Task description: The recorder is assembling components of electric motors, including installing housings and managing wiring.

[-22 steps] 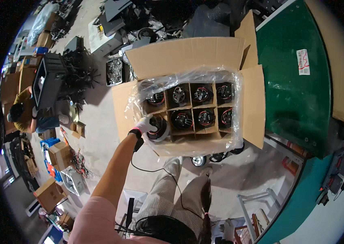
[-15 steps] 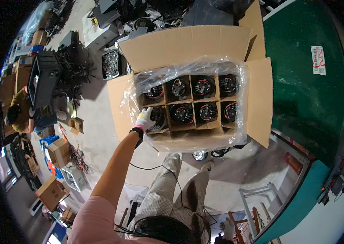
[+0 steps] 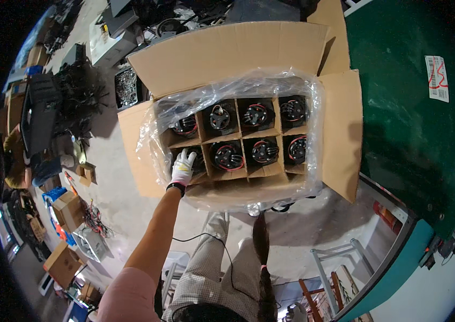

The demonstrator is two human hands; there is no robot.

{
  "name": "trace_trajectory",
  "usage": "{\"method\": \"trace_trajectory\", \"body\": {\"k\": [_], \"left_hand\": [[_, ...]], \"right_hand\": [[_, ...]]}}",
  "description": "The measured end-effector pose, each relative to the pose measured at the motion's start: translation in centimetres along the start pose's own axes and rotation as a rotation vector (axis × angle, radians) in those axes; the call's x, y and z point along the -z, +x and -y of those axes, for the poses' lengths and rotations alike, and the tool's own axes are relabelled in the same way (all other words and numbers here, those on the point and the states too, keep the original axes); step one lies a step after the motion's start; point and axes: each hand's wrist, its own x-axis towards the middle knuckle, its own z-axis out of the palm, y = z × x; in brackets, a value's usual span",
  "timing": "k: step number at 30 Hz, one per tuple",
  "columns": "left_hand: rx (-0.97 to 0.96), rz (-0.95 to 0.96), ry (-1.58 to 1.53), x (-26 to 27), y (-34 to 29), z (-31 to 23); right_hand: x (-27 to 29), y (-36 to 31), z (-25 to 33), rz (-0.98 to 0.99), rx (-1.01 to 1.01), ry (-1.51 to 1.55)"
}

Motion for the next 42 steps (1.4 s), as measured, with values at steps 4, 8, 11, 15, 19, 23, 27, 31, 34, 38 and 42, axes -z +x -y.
{"method": "trace_trajectory", "body": {"k": [4, 8, 11, 15, 19, 23, 27, 31, 34, 38, 42], "left_hand": [[0.016, 0.049, -0.043, 0.3, -0.2, -0.2], [0.068, -0.001, -0.085, 1.0, -1.9, -1.2], [0.069, -0.11, -0.172, 1.6, -4.9, -2.7], [0.094, -0.114, -0.168, 1.2, -11.4, -6.5], [0.098, -0.183, -0.271, -0.5, -19.7, -12.9], [0.158, -0.114, -0.343, -2.7, -28.2, -22.5], [-0.171, -0.206, -0.416, -3.5, -34.0, -34.6], [-0.537, -0.265, -0.674, -1.0, -36.4, -47.9], [-0.767, -0.472, -0.723, 4.1, -36.0, -55.6], [-0.99, -0.574, -0.681, 12.6, -32.0, -61.2], [-1.05, -0.632, -0.424, 18.6, -25.1, -66.9]], "right_hand": [[0.5, 0.9, 0.1, 0.013, 0.04, 0.094], [1.0, 3.1, 0.2, 0.038, 0.059, 0.335], [1.4, 4.7, -1.9, -0.054, 0.123, 0.398], [3.2, 7.1, -7.7, -0.047, 0.205, 0.497], [5.8, 9.2, -16.4, -0.049, 0.27, 0.449], [9.3, 10.2, -26.1, -0.086, 0.323, 0.422], [12.6, 6.4, -33.4, -0.263, 0.287, 0.605], [14.2, 2.4, -33.9, -0.505, 0.325, 0.579], [15.4, 1.2, -29.8, -0.796, 0.47, 0.394], [22.1, -0.4, -21.1, -0.759, 0.62, 0.473], [33.4, -2.6, -11.2, -0.974, 0.954, 0.532]]}}
